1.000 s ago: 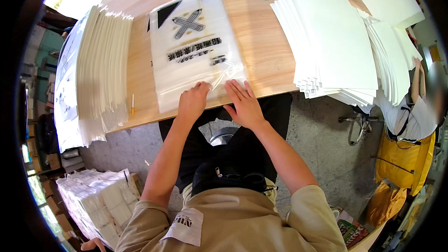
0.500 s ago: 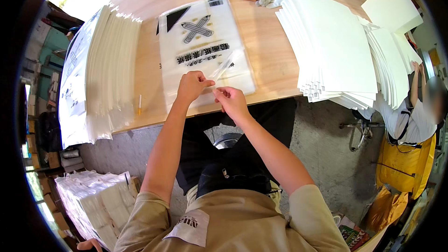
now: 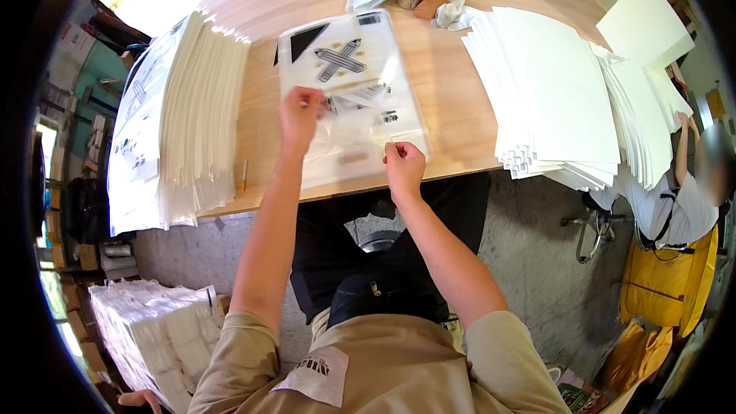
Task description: The person repeatedly picks up stacks of white paper sheets and inserts them into clear plastic packaging bags. They fold the top of each bag to seal it and place the finished package on a pile on the table.
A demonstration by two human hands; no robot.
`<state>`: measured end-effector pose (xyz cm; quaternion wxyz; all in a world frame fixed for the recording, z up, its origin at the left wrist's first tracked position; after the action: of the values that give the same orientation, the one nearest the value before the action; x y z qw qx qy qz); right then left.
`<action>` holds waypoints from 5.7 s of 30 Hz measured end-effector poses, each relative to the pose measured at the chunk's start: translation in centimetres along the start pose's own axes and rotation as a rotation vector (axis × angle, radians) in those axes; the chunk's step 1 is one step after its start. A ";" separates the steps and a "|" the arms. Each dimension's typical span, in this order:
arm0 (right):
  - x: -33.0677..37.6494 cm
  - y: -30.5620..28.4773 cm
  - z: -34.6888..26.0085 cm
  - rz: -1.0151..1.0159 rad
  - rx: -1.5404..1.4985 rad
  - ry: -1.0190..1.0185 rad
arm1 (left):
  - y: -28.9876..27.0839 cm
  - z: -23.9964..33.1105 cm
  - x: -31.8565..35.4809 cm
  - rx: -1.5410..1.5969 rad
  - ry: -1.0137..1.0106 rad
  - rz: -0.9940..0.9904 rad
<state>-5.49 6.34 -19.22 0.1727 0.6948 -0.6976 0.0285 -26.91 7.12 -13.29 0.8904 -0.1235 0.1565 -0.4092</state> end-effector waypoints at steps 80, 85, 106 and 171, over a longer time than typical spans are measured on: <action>-12.4 10.2 -7.8 -0.350 0.247 -0.586 | -4.3 17.0 22.6 -0.421 0.870 -0.429; -12.4 8.8 -7.9 -0.331 0.297 -0.599 | -4.2 16.4 22.0 -0.352 0.872 -0.397; -11.1 15.6 -9.9 -0.440 0.281 -0.625 | -5.3 14.7 18.5 -0.476 0.760 -0.152; -10.6 12.3 -7.3 -0.667 -0.249 -0.402 | -3.4 13.6 15.8 -0.532 0.702 -0.091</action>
<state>-16.35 18.93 -12.85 0.1156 0.8483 -0.4520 -0.2502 -14.37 -5.97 -2.40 0.7015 -0.2089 0.5437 -0.4106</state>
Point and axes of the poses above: each hand's wrist, its own x-axis away from the middle knuckle, its own y-axis out of the palm, z = x × y, the point moved 1 cm from there along -x, towards the middle knuckle, and after that the axes turned 9 degrees about -x, right-handed, at the moved point
